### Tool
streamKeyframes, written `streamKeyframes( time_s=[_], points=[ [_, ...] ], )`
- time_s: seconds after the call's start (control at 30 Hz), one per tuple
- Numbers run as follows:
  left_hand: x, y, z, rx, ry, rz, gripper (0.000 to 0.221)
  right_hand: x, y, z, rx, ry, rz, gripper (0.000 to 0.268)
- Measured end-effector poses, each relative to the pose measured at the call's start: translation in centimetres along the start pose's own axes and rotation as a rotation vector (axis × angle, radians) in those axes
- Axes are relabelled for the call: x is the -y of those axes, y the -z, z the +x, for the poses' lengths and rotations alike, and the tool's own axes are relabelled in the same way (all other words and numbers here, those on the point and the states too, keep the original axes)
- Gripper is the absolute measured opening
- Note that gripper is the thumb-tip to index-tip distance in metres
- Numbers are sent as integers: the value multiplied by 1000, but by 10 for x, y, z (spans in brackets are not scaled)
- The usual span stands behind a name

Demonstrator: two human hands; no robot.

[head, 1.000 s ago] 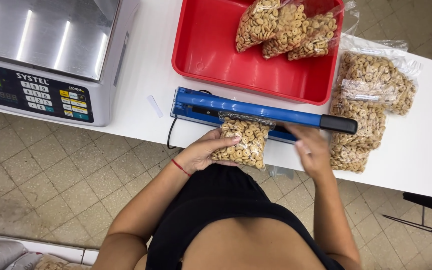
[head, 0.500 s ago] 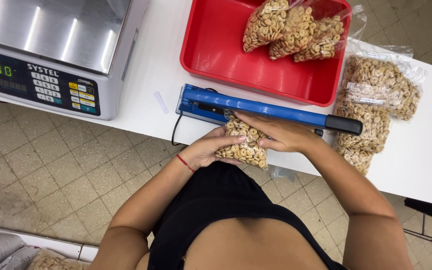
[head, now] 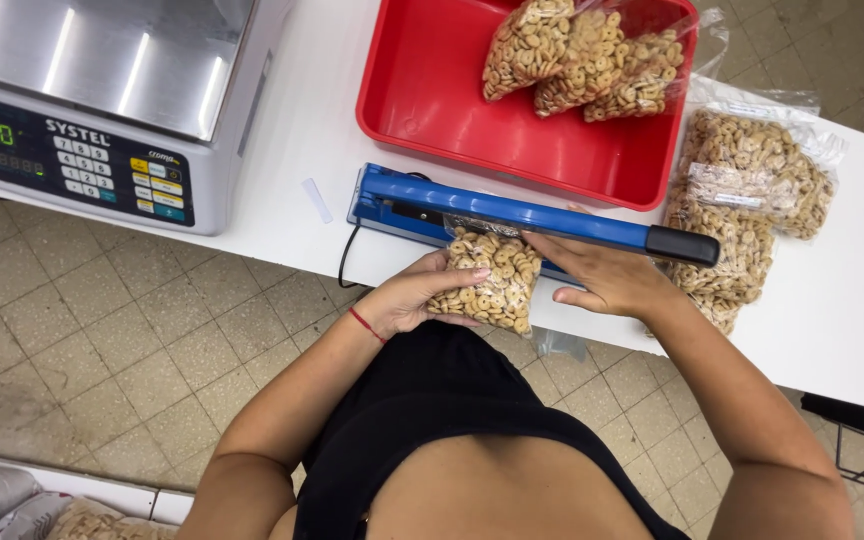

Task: The person repeatedly seals clear plastic bags filled with cereal-like snacks using a blue handheld heat sealer. They place each bag on the sealer, press down to seal, and then set the sealed bag aside on the counter.

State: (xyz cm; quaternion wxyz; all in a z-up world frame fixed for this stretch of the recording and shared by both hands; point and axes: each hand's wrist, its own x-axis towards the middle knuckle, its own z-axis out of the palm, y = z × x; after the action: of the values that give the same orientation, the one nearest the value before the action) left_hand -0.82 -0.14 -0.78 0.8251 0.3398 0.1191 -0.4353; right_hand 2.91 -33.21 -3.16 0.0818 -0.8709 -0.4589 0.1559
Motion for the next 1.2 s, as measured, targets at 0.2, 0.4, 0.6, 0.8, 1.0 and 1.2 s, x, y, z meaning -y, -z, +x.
streamKeyframes(
  time_s=[0.2,0.4,0.6,0.8,1.0,1.2],
  points=[
    [2,2,1,-16,11,-5,75,8,5,-37,-27,-139,-199,89],
    [1,1,1,-18,19,-9,72,25,16,-6,-435,-592,346,42],
    [1,2,1,-14,13,-4,73,50,51,33,-378,-742,330,46],
    [1,4,1,-13,15,12,74,60,60,39,-440,-726,480,34],
    [1,3,-1,-6,10,1,73,53,51,40,-544,-642,611,23],
    [2,6,2,14,16,-36,69,68,73,40,-581,-636,777,18]
  ],
)
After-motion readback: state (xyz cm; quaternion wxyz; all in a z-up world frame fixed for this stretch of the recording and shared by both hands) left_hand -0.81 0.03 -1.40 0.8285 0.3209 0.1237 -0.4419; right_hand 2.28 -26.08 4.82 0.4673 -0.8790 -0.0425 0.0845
